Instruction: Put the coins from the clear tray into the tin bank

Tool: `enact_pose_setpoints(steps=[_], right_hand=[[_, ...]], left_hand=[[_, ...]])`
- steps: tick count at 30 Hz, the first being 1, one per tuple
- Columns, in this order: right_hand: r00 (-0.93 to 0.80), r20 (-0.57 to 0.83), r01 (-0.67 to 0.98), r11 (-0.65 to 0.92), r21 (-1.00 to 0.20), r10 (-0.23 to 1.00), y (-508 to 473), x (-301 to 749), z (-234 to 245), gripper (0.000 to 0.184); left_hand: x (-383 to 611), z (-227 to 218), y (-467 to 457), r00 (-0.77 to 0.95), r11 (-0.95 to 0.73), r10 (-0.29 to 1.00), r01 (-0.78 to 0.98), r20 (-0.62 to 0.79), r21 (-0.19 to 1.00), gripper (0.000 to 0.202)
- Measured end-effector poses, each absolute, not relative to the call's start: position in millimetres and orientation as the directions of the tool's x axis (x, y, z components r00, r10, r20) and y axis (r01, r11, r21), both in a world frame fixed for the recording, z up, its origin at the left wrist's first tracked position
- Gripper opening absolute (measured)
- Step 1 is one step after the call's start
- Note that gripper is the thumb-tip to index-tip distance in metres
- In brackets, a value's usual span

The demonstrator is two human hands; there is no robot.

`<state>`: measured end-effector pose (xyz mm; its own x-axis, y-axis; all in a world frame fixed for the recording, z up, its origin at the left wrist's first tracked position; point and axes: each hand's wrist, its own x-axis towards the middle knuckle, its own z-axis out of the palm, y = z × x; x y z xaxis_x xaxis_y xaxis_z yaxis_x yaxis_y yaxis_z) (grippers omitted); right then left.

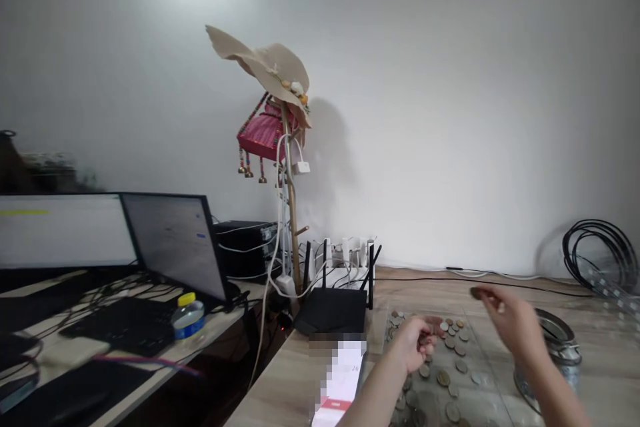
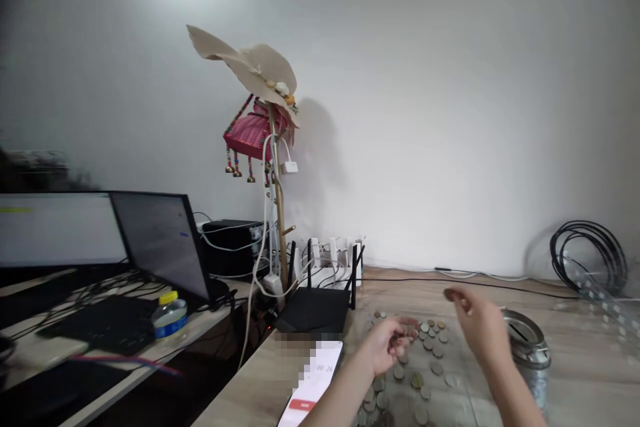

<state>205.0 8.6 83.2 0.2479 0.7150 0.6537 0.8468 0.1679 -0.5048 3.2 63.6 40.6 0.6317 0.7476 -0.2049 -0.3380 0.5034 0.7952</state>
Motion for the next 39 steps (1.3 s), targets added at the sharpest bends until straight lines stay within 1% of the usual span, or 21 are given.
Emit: enact_pose_setpoints(steps=[2, 4, 5, 8, 10, 11, 14, 17, 21, 22, 24, 26, 27, 29, 30, 32, 33, 35, 36, 38, 39], right_hand=[[0.347, 0.687, 0.909, -0.049, -0.413, 0.638, -3.0, 239.2, 87.1, 0.027], [0.392, 0.638, 0.912, -0.188, -0.365, 0.662, -10.5, 269.9, 85.4, 0.026], [0.410, 0.599, 0.906, -0.231, -0.354, 0.688, -12.8, 281.6, 83.0, 0.026], [0.453, 0.516, 0.886, -0.304, -0.350, 0.727, -17.1, 299.5, 75.3, 0.025], [0.474, 0.504, 0.876, -0.333, -0.348, 0.722, -20.3, 301.2, 72.8, 0.024], [0.485, 0.506, 0.871, -0.345, -0.348, 0.714, -22.1, 300.8, 72.6, 0.024], [0.504, 0.508, 0.861, -0.362, -0.356, 0.698, -26.4, 299.8, 73.1, 0.024], [0.505, 0.480, 0.858, -0.355, -0.372, 0.717, -27.1, 302.8, 71.6, 0.023], [0.475, 0.418, 0.868, -0.336, -0.365, 0.774, -27.4, 308.5, 70.4, 0.020], [0.466, 0.453, 0.877, -0.329, -0.350, 0.760, -27.8, 306.4, 72.2, 0.021], [0.430, 0.600, 0.901, -0.276, -0.335, 0.674, -27.7, 292.7, 78.5, 0.026], [0.337, 0.711, 0.932, -0.113, -0.344, 0.617, -24.4, 264.5, 84.3, 0.031], [0.254, 0.702, 0.933, 0.023, -0.360, 0.665, -21.1, 246.0, 85.4, 0.030], [-0.009, 0.554, 0.873, 0.277, -0.402, 0.832, -11.7, 205.7, 81.8, 0.028], [-0.121, 0.491, 0.836, 0.356, -0.419, 0.863, -6.3, 186.8, 77.5, 0.026], [-0.255, 0.383, 0.787, 0.421, -0.451, 0.888, 3.5, 158.0, 66.9, 0.023], [-0.281, 0.349, 0.778, 0.425, -0.462, 0.894, 7.0, 149.8, 62.4, 0.022], [-0.270, 0.334, 0.780, 0.408, -0.474, 0.903, 9.8, 148.3, 58.5, 0.023], [-0.227, 0.362, 0.792, 0.388, -0.472, 0.904, 8.8, 154.8, 59.8, 0.024], [-0.038, 0.490, 0.850, 0.286, -0.443, 0.871, 2.6, 179.8, 68.1, 0.026], [0.093, 0.564, 0.886, 0.190, -0.423, 0.821, -1.8, 196.2, 73.8, 0.028]], left_hand=[[3.3, 37.7, 64.6, 0.536, 0.441, 0.825, -0.413, -0.179, 0.797, 0.035], [5.0, 35.4, 64.4, 0.498, 0.394, 0.851, -0.397, -0.167, 0.829, 0.038], [6.1, 34.6, 63.8, 0.502, 0.368, 0.850, -0.348, -0.160, 0.862, 0.039], [8.6, 33.5, 61.3, 0.523, 0.177, 0.847, -0.112, -0.093, 0.978, 0.035], [8.7, 33.3, 60.5, 0.487, 0.003, 0.873, 0.008, -0.007, 1.000, 0.025], [8.3, 33.3, 60.7, 0.465, -0.045, 0.885, 0.044, 0.019, 0.998, 0.020], [5.9, 32.4, 62.4, 0.427, -0.027, 0.904, 0.076, -0.008, 0.997, 0.020], [4.1, 29.6, 63.0, 0.451, 0.010, 0.891, 0.080, -0.045, 0.997, 0.034], [3.5, 26.3, 59.8, 0.558, -0.076, 0.830, 0.093, 0.012, 0.993, 0.057], [3.2, 26.6, 58.6, 0.576, -0.105, 0.817, 0.101, 0.028, 0.989, 0.061], [1.9, 28.7, 56.0, 0.593, -0.158, 0.804, 0.133, 0.049, 0.979, 0.066], [0.1, 32.9, 52.6, 0.609, -0.213, 0.790, 0.175, 0.064, 0.961, 0.069], [-0.8, 35.4, 50.4, 0.619, -0.242, 0.782, 0.192, 0.074, 0.951, 0.070], [-2.0, 40.5, 45.1, 0.648, -0.297, 0.756, 0.206, 0.098, 0.932, 0.070], [-2.0, 42.6, 42.4, 0.663, -0.318, 0.740, 0.200, 0.111, 0.927, 0.069], [-1.0, 44.7, 38.5, 0.689, -0.336, 0.713, 0.172, 0.131, 0.926, 0.064], [-0.1, 44.5, 38.0, 0.696, -0.332, 0.706, 0.160, 0.132, 0.930, 0.061], [2.2, 41.0, 40.5, 0.690, -0.287, 0.716, 0.155, 0.104, 0.945, 0.053], [3.2, 38.1, 43.5, 0.673, -0.240, 0.736, 0.164, 0.069, 0.957, 0.048], [4.7, 31.6, 51.3, 0.612, -0.100, 0.790, 0.182, -0.033, 0.978, 0.038], [5.0, 28.5, 55.4, 0.579, -0.023, 0.810, 0.181, -0.088, 0.983, 0.034]])
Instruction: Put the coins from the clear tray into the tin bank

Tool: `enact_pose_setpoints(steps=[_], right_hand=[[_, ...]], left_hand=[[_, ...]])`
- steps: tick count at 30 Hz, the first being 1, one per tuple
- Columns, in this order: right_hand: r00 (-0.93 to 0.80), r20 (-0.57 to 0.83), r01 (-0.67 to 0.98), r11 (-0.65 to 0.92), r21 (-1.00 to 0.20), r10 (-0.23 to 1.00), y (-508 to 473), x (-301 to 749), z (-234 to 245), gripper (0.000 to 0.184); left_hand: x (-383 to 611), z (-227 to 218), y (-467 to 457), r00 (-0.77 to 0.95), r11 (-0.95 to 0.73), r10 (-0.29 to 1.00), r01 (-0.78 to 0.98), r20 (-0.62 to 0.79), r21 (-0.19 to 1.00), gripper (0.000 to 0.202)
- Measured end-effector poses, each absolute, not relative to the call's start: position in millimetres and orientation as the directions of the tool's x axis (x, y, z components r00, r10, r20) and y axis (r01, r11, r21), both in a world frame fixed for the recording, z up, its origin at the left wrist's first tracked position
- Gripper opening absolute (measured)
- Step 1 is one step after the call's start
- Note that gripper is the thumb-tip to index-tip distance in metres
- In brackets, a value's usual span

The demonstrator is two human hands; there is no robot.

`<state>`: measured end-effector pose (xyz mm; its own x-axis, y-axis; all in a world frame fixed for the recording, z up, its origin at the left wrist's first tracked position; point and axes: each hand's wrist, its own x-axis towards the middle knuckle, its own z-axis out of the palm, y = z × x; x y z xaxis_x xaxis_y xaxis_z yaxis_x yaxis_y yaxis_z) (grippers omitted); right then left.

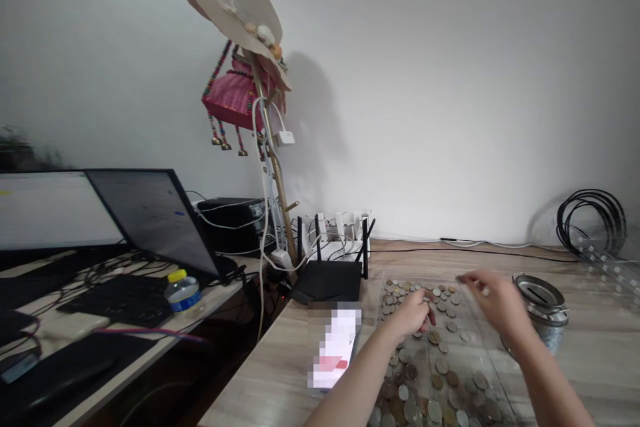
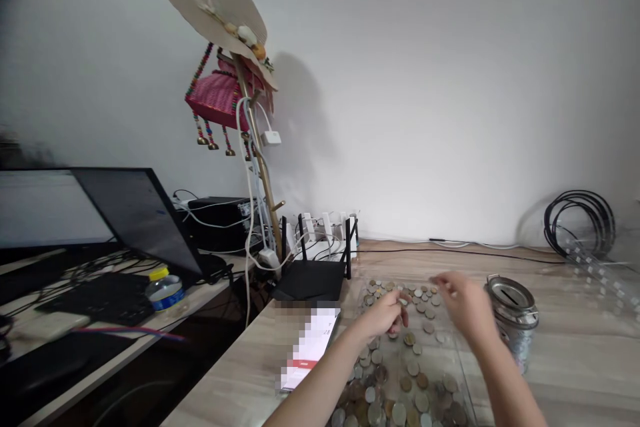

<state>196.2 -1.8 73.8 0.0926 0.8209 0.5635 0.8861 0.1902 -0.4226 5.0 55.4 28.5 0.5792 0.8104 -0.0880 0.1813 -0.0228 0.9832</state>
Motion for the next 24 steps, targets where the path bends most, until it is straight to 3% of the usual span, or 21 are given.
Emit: enact_pose_setpoints(steps=[2, 5, 8, 12, 16, 18, 19, 21, 24], right_hand=[[0.333, 0.668, 0.921, -0.080, -0.380, 0.666, -11.1, 231.1, 84.4, 0.030], [0.497, 0.577, 0.867, -0.345, -0.359, 0.648, -19.6, 270.9, 90.7, 0.029], [0.555, 0.437, 0.828, -0.422, -0.370, 0.707, -20.9, 286.6, 85.9, 0.027], [0.544, 0.417, 0.837, -0.442, -0.321, 0.728, -22.5, 290.1, 79.3, 0.024], [0.428, 0.640, 0.903, -0.325, -0.279, 0.639, -20.1, 268.3, 81.7, 0.029], [0.332, 0.723, 0.939, -0.135, -0.318, 0.606, -13.7, 237.1, 81.6, 0.033], [0.256, 0.714, 0.940, 0.004, -0.341, 0.652, -9.6, 217.6, 80.0, 0.032], [-0.039, 0.542, 0.893, 0.273, -0.359, 0.840, -1.2, 177.5, 73.4, 0.031], [-0.248, 0.366, 0.857, 0.380, -0.349, 0.897, 9.3, 135.5, 58.5, 0.027]], left_hand=[[4.9, 24.2, 62.1, 0.546, 0.095, 0.821, 0.155, -0.165, 0.983, 0.028], [3.2, 23.2, 67.2, 0.617, 0.198, 0.761, 0.072, -0.200, 0.978, 0.028], [0.9, 26.5, 70.6, 0.709, 0.408, 0.674, -0.121, -0.209, 0.905, 0.028], [-1.9, 29.8, 76.6, 0.595, 0.558, 0.773, -0.474, -0.219, 0.681, 0.022], [-3.6, 29.0, 77.5, 0.594, 0.572, 0.781, -0.560, -0.191, 0.599, 0.025], [-3.7, 28.1, 76.1, 0.661, 0.610, 0.732, -0.526, -0.166, 0.593, 0.031], [-3.5, 27.7, 75.5, 0.697, 0.631, 0.699, -0.497, -0.160, 0.595, 0.035], [-2.3, 27.1, 74.8, 0.750, 0.663, 0.643, -0.442, -0.158, 0.604, 0.038], [1.2, 27.3, 74.5, 0.798, 0.689, 0.581, -0.378, -0.159, 0.619, 0.039]])
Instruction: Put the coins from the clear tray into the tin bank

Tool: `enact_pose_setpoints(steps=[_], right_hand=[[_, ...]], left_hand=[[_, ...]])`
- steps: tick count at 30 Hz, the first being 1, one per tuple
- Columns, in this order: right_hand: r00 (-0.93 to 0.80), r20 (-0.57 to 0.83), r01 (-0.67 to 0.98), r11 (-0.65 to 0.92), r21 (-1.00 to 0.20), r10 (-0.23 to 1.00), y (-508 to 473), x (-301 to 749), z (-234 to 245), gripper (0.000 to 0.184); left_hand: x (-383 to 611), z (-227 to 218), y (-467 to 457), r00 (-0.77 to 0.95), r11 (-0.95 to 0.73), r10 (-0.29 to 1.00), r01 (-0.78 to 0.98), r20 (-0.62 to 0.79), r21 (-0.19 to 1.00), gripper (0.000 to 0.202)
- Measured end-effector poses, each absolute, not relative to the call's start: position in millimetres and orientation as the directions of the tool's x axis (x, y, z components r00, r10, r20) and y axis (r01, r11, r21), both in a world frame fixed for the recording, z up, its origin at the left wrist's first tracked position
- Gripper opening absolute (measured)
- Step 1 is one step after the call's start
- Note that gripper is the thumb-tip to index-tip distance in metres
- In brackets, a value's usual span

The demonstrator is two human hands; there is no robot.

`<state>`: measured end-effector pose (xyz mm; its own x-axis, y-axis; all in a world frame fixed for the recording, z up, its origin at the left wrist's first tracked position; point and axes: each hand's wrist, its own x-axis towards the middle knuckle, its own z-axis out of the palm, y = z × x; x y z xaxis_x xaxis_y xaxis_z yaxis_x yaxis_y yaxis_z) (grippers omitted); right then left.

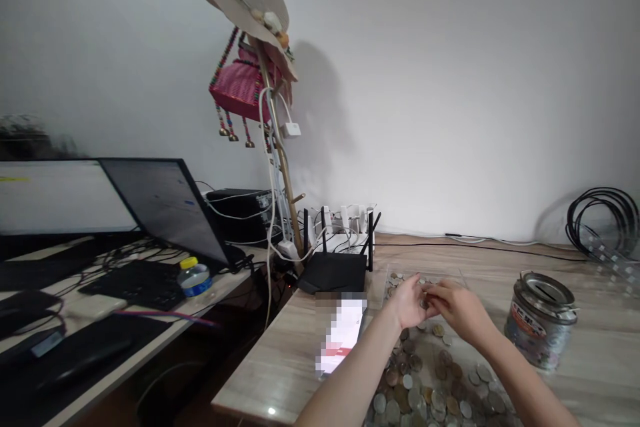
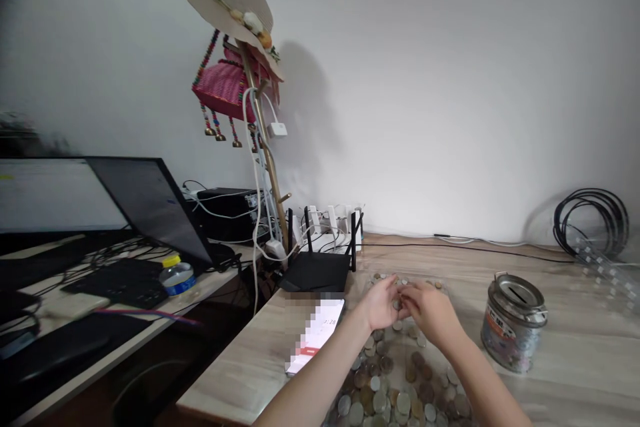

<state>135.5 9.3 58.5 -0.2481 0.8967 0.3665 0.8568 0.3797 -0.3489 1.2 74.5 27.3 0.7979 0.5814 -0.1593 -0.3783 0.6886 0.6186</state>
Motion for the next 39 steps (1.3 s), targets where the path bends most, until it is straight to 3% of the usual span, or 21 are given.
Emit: enact_pose_setpoints(steps=[7, 10, 12, 15, 17, 22, 39], right_hand=[[-0.165, 0.298, 0.835, 0.294, -0.465, 0.940, 21.5, 129.6, 42.8, 0.018], [-0.125, 0.340, 0.839, 0.282, -0.465, 0.932, 13.3, 143.0, 57.5, 0.020], [0.074, 0.446, 0.891, 0.141, -0.430, 0.892, 1.5, 167.8, 71.5, 0.022], [0.466, 0.624, 0.879, -0.253, -0.403, 0.627, -16.7, 227.3, 87.0, 0.032], [0.538, 0.581, 0.843, -0.395, -0.366, 0.610, -23.2, 265.5, 89.6, 0.033], [0.535, 0.370, 0.844, -0.456, -0.282, 0.760, -20.4, 296.2, 82.1, 0.029], [0.556, 0.385, 0.830, -0.466, -0.306, 0.737, -22.9, 292.1, 78.4, 0.027]], left_hand=[[6.3, 33.0, 68.0, 0.883, 0.728, 0.447, -0.265, -0.143, 0.633, 0.044], [4.0, 32.4, 67.3, 0.873, 0.723, 0.463, -0.270, -0.156, 0.635, 0.040], [1.7, 30.9, 68.8, 0.834, 0.692, 0.528, -0.313, -0.161, 0.650, 0.040], [-0.4, 29.0, 72.0, 0.727, 0.625, 0.667, -0.428, -0.162, 0.653, 0.035], [-0.5, 28.4, 73.6, 0.653, 0.586, 0.736, -0.486, -0.176, 0.648, 0.031], [0.0, 28.4, 74.3, 0.633, 0.588, 0.749, -0.499, -0.197, 0.637, 0.029], [-0.7, 31.4, 72.4, 0.598, 0.560, 0.777, -0.520, -0.193, 0.645, 0.027]])
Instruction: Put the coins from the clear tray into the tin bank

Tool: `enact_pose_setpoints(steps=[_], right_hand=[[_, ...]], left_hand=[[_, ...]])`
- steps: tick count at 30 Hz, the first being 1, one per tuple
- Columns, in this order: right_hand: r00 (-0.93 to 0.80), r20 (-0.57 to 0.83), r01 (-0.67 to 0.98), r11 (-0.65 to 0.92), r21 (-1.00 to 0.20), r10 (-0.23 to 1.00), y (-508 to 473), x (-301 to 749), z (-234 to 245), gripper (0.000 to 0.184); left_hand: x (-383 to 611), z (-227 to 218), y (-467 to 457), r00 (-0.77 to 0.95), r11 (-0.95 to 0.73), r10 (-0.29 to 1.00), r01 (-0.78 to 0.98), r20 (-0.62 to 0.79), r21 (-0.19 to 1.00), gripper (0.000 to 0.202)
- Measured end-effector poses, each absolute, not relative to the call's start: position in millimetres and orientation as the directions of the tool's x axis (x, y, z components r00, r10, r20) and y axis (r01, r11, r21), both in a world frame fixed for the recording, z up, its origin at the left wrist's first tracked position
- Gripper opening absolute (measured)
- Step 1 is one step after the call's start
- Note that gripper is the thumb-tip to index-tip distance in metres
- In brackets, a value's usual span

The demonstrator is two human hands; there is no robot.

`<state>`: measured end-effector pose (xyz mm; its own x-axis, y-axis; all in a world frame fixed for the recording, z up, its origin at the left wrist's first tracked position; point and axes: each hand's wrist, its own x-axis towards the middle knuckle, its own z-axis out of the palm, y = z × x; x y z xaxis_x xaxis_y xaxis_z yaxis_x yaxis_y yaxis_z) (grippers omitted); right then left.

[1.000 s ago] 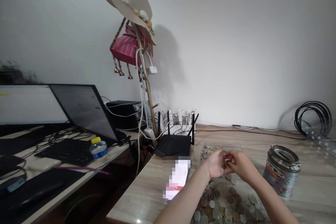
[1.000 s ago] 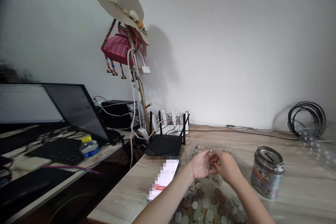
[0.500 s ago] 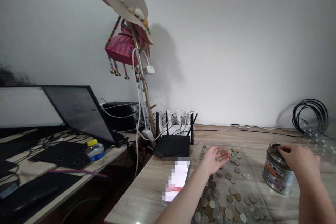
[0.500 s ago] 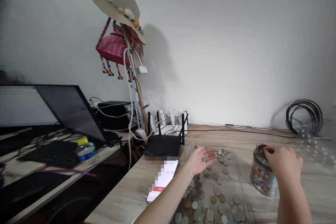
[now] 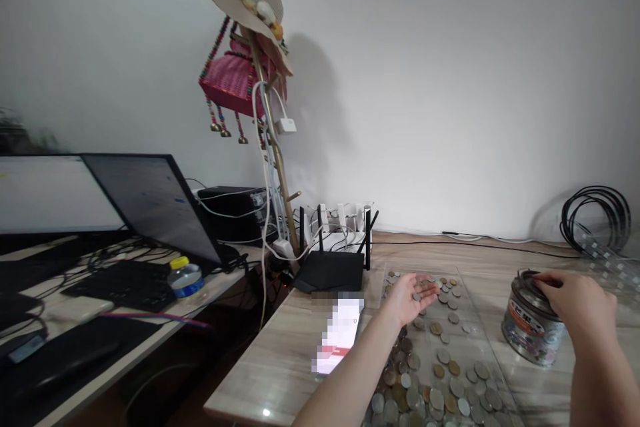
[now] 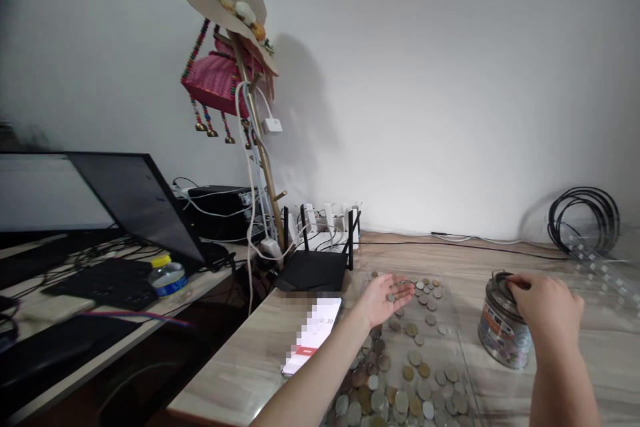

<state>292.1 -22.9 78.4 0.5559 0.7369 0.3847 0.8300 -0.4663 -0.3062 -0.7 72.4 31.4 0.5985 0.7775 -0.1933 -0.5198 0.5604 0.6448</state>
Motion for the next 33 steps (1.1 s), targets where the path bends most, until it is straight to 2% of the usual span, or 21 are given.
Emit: enact_pose_setpoints(steps=[2, 4, 6, 7, 8, 10, 12, 14, 16, 19, 21, 23, 25, 27, 28, 30, 33], right_hand=[[0.548, 0.430, 0.836, -0.456, -0.306, 0.717, -24.6, 289.0, 81.1, 0.028], [0.534, 0.565, 0.845, -0.422, -0.328, 0.629, -24.4, 277.5, 84.5, 0.032], [0.447, 0.674, 0.894, -0.264, -0.362, 0.588, -21.6, 253.4, 86.8, 0.034], [0.367, 0.686, 0.919, -0.129, -0.374, 0.628, -19.4, 236.7, 86.8, 0.034], [0.251, 0.657, 0.921, 0.035, -0.389, 0.711, -17.0, 217.6, 85.7, 0.031], [-0.066, 0.502, 0.855, 0.308, -0.417, 0.862, -11.9, 177.4, 79.9, 0.028], [-0.301, 0.405, 0.777, 0.469, -0.420, 0.863, -7.1, 143.1, 70.4, 0.025], [-0.354, 0.387, 0.751, 0.505, -0.425, 0.851, -2.4, 121.2, 60.4, 0.022], [-0.317, 0.405, 0.755, 0.487, -0.438, 0.857, 1.5, 112.4, 53.6, 0.020], [-0.295, 0.445, 0.768, 0.487, -0.415, 0.846, 0.8, 119.6, 56.2, 0.020], [-0.218, 0.505, 0.824, 0.435, -0.364, 0.835, -6.3, 138.8, 66.6, 0.024], [0.020, 0.585, 0.912, 0.226, -0.344, 0.811, -17.3, 171.2, 79.8, 0.028], [0.385, 0.611, 0.906, -0.157, -0.393, 0.692, -27.7, 213.1, 90.7, 0.033], [0.602, 0.461, 0.798, -0.461, -0.390, 0.652, -33.1, 254.1, 96.0, 0.037], [0.633, 0.370, 0.771, -0.512, -0.378, 0.680, -33.5, 270.7, 96.5, 0.037], [0.656, 0.256, 0.747, -0.559, -0.361, 0.710, -30.8, 292.1, 95.0, 0.035], [0.630, 0.208, 0.763, -0.545, -0.348, 0.748, -25.5, 298.5, 92.0, 0.029]], left_hand=[[-0.4, 31.9, 72.8, 0.590, 0.564, 0.780, -0.518, -0.209, 0.643, 0.027], [-0.2, 32.3, 73.5, 0.592, 0.575, 0.775, -0.514, -0.222, 0.637, 0.028], [-0.3, 32.0, 74.4, 0.620, 0.587, 0.757, -0.508, -0.206, 0.630, 0.032], [-0.6, 31.8, 74.8, 0.641, 0.593, 0.744, -0.503, -0.188, 0.629, 0.036], [-1.2, 31.5, 75.0, 0.666, 0.597, 0.727, -0.495, -0.166, 0.631, 0.040], [-2.9, 32.1, 74.4, 0.714, 0.603, 0.689, -0.470, -0.124, 0.645, 0.049], [-5.0, 35.1, 71.7, 0.750, 0.604, 0.652, -0.429, -0.107, 0.672, 0.057], [-6.7, 40.8, 67.0, 0.765, 0.600, 0.631, -0.377, -0.127, 0.705, 0.062], [-6.9, 47.8, 61.2, 0.771, 0.586, 0.623, -0.345, -0.135, 0.733, 0.063], [-4.3, 53.5, 54.9, 0.794, 0.532, 0.604, -0.338, -0.068, 0.777, 0.059], [-2.2, 49.9, 54.8, 0.765, 0.396, 0.643, -0.297, -0.032, 0.869, 0.056], [-2.0, 40.0, 58.7, 0.635, 0.113, 0.772, -0.185, 0.031, 0.976, 0.046], [-5.0, 26.6, 64.4, 0.460, -0.210, 0.869, 0.012, 0.181, 0.978, 0.034], [-10.6, 14.1, 69.1, 0.453, -0.313, 0.870, 0.207, 0.193, 0.927, 0.034], [-13.5, 9.3, 70.6, 0.484, -0.334, 0.858, 0.270, 0.172, 0.903, 0.032], [-18.1, 3.8, 71.8, 0.594, -0.379, 0.795, 0.328, 0.123, 0.865, 0.027], [-19.5, 3.9, 71.1, 0.683, -0.443, 0.724, 0.356, 0.094, 0.823, 0.024]])
